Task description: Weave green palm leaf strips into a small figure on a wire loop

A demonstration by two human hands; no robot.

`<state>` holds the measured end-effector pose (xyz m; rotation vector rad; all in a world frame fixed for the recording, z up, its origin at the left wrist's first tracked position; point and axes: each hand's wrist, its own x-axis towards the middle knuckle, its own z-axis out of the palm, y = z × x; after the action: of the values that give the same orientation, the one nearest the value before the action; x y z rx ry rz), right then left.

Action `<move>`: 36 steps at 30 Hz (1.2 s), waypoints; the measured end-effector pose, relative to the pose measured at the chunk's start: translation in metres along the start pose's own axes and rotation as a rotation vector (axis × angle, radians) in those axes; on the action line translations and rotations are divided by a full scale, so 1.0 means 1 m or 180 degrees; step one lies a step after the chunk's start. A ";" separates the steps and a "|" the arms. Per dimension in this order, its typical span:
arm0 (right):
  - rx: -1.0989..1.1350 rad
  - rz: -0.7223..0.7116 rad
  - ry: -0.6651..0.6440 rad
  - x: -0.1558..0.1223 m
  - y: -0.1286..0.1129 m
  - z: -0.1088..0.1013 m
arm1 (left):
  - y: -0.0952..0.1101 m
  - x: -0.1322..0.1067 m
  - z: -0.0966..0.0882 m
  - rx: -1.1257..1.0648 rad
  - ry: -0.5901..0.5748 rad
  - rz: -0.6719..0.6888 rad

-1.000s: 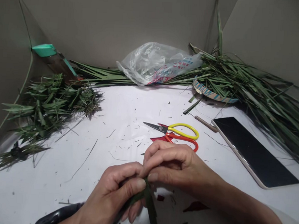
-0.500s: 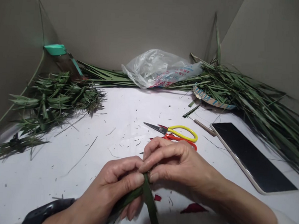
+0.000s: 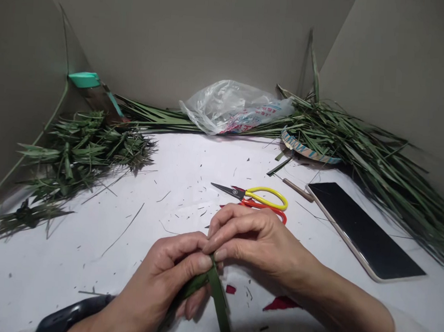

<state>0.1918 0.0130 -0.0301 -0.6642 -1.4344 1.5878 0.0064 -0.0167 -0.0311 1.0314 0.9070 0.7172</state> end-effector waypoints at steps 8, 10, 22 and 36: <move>-0.0524 -0.0233 0.0054 0.000 -0.008 0.004 | 0.003 -0.001 0.003 0.0008 0.0079 0.0077; -0.0822 -0.0265 0.0117 0.000 -0.012 0.005 | 0.005 -0.002 0.004 -0.0080 0.0084 0.0117; -0.2506 -0.1629 0.0333 -0.013 -0.006 0.016 | 0.002 -0.006 0.004 -0.0159 0.0429 0.0159; -0.2098 -0.1529 -0.0195 -0.013 -0.007 0.002 | 0.008 -0.005 0.004 -0.0582 0.0186 -0.0079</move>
<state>0.1982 0.0000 -0.0250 -0.5719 -2.0029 0.7604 0.0071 -0.0195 -0.0210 0.8400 0.8854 0.7976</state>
